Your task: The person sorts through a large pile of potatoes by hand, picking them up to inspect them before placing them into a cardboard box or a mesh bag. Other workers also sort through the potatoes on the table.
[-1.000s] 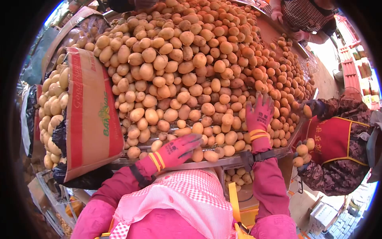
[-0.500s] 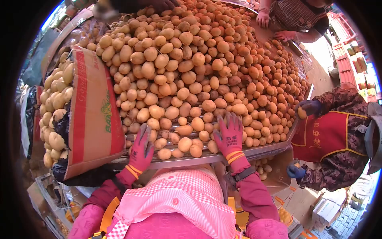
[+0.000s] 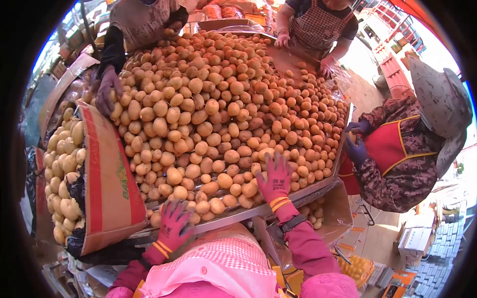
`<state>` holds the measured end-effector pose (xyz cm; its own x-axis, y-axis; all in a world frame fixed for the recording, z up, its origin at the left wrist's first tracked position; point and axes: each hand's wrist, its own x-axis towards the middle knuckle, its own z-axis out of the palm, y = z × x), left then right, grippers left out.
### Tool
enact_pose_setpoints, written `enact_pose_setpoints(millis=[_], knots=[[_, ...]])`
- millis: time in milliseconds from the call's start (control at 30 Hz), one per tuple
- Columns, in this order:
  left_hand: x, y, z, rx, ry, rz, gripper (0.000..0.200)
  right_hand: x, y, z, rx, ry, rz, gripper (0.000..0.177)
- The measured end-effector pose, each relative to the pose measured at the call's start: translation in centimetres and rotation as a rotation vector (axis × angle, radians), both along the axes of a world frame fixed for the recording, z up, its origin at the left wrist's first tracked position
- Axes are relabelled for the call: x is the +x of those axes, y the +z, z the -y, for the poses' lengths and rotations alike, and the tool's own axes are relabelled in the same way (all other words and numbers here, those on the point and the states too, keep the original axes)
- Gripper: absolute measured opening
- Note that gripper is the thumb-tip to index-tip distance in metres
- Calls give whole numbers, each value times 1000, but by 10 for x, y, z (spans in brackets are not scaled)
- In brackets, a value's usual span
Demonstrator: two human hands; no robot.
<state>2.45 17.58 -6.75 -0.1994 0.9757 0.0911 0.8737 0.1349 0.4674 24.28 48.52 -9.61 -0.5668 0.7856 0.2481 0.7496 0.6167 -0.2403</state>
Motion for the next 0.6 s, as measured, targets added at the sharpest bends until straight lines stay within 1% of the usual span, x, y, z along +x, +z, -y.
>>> enact_pose_setpoints(millis=[33,67,133,167,233,267,333,367,400,433,467,500,533,600], knots=[[0,3,-8,-99,-97,-129,61,-4,-28,18,-31,38,80,57],[-3,4,-18,-81,-115,-142,61,-6,-57,34,-63,75,159,58],[-9,3,-43,-77,-162,-182,64,-24,-13,68,-224,87,167,58],[-10,2,-55,-78,-188,-198,66,-19,-5,61,-214,60,157,58],[-9,0,-76,-89,-242,-227,69,-1,6,45,-243,301,147,58],[-8,0,-85,-95,-264,-241,71,9,-1,33,-237,278,141,58],[-1,9,-118,-61,-263,-205,68,28,-29,0,-321,100,-132,61],[1,10,-135,-3,-210,-187,66,29,-31,-16,-306,-38,-294,64],[1,11,-148,51,-157,-167,64,36,-34,-23,-304,-48,-300,64],[0,11,-156,48,-165,-170,64,43,-37,-28,-219,-164,-184,66],[-2,11,-163,92,-96,-169,64,48,-40,-33,-136,-276,-66,68],[-5,10,-168,133,-27,-168,63,49,-17,-31,-242,-222,247,71],[-8,9,-173,173,42,-167,63,52,-22,-36,-254,-226,243,71],[-20,4,-172,146,75,-188,62,51,-26,-49,-182,-232,204,71]])
